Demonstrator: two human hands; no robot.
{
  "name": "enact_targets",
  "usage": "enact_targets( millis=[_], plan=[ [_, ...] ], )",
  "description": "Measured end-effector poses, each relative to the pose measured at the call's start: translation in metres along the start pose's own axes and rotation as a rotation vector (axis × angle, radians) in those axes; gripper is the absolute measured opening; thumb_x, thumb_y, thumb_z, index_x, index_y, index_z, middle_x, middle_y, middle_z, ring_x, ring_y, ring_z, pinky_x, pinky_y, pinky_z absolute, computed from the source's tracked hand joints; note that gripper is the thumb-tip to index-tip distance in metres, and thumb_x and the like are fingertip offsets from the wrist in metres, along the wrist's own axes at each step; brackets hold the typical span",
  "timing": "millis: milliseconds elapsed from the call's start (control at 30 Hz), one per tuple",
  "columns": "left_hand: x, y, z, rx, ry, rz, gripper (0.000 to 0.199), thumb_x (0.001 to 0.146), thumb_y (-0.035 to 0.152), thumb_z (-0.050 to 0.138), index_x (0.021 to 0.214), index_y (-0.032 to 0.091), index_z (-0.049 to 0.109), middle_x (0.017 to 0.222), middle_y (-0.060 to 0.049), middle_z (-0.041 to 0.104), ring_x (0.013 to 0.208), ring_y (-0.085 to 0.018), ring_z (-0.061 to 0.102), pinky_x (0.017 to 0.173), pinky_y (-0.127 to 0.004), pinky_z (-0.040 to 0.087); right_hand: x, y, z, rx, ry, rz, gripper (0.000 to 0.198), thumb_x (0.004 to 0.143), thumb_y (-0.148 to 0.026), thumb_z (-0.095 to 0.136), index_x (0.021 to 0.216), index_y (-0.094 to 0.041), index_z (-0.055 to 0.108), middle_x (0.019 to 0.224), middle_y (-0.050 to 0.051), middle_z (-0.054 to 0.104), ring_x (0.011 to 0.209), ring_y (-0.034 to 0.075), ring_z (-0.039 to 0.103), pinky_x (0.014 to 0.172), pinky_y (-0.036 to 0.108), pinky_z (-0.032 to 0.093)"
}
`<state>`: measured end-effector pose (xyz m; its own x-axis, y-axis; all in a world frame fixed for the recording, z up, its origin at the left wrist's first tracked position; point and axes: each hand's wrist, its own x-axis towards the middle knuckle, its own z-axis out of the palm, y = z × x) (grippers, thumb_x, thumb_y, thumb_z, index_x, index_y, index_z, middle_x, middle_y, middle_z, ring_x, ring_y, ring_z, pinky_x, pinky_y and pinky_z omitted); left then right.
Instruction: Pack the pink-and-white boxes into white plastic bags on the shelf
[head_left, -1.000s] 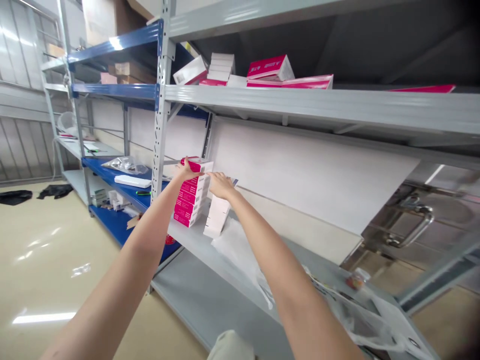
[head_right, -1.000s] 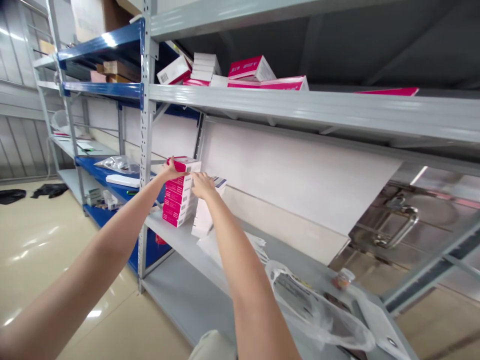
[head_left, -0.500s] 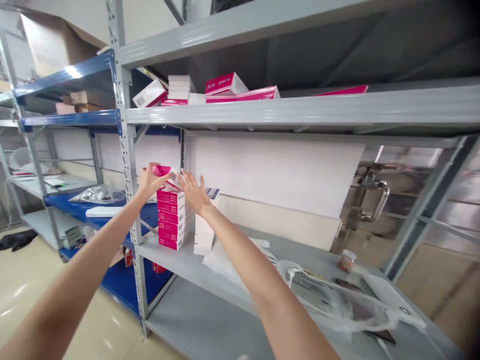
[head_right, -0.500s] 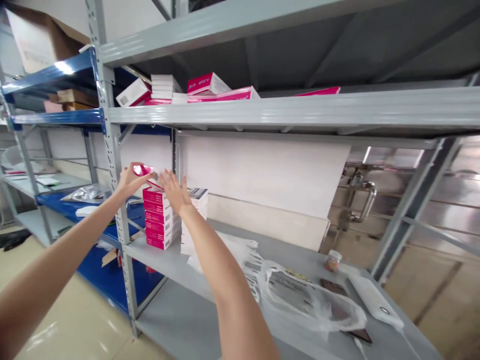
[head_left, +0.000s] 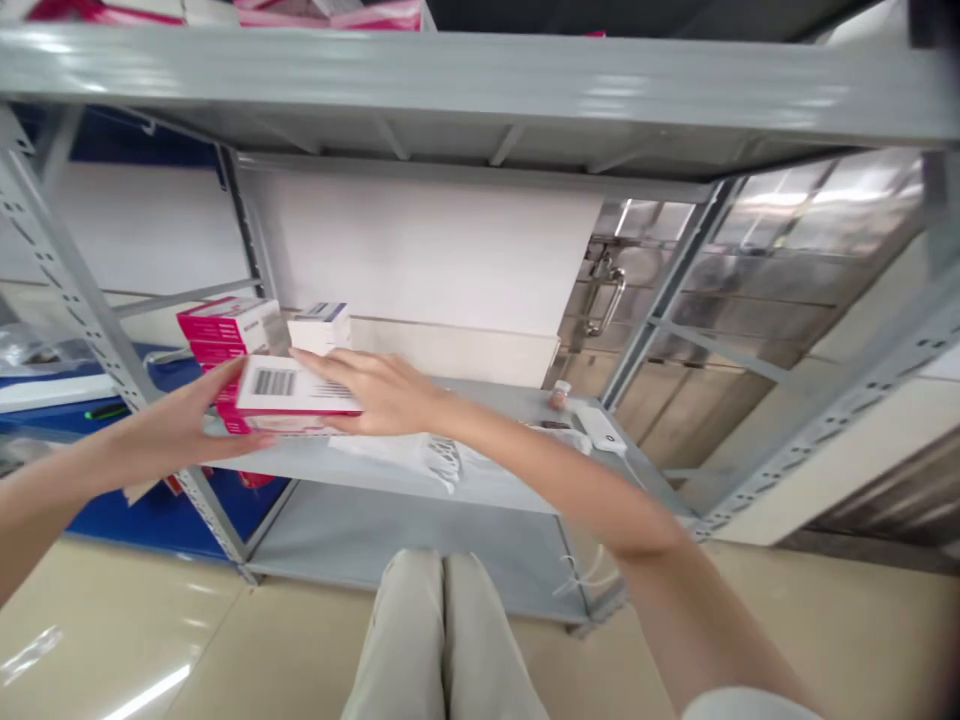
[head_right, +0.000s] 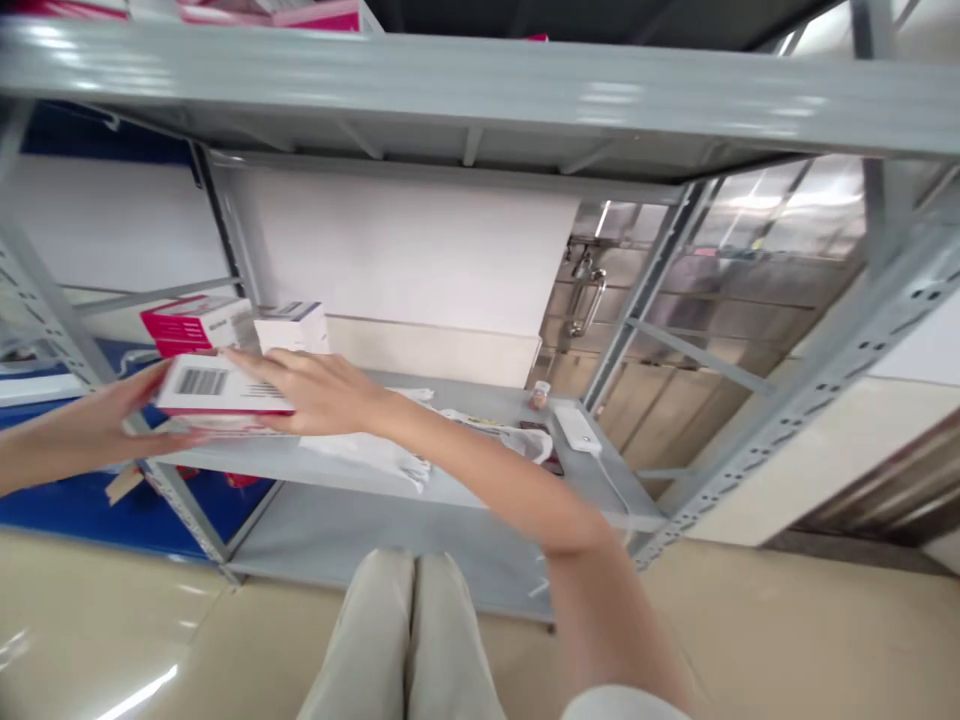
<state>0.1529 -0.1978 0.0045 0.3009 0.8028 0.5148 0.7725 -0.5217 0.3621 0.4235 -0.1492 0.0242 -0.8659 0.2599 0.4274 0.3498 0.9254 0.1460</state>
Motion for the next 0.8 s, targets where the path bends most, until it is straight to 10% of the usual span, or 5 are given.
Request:
enact_targets(
  millis=[300,533,800],
  plan=[
    [0.081,0.143,0.120,0.033,-0.318,0.186,0.055,0.076,0.035,0.064,0.128,0.021,0.051,0.122,-0.007,0.063,0.106,-0.025,0.063,0.090,-0.035,0.050,-0.150,0.044,-0.046,0.047,-0.270,0.371,0.059,0.083,-0.035,0.064,0.138,-0.020,0.049,0.121,0.010,0.065,0.103,0.023,0.062,0.082,0.032,0.046],
    [0.117,0.171,0.211,0.049,-0.310,0.396,0.043,0.078,0.011,0.058,0.121,0.016,0.053,0.118,-0.011,0.058,0.104,-0.022,0.060,0.089,-0.032,0.049,-0.222,0.073,-0.036,0.056,-0.221,0.580,0.048,0.075,-0.028,0.070,0.121,-0.019,0.061,0.115,0.008,0.069,0.102,0.024,0.064,0.083,0.031,0.046],
    [0.125,0.173,0.256,0.117,-0.327,0.382,0.045,0.082,0.007,0.056,0.125,0.017,0.048,0.121,-0.011,0.052,0.105,-0.022,0.058,0.085,-0.031,0.049,-0.257,0.100,-0.005,0.078,-0.214,0.611,0.037,0.080,-0.022,0.067,0.116,-0.016,0.062,0.108,0.009,0.071,0.096,0.022,0.066,0.083,0.029,0.045]
  ],
)
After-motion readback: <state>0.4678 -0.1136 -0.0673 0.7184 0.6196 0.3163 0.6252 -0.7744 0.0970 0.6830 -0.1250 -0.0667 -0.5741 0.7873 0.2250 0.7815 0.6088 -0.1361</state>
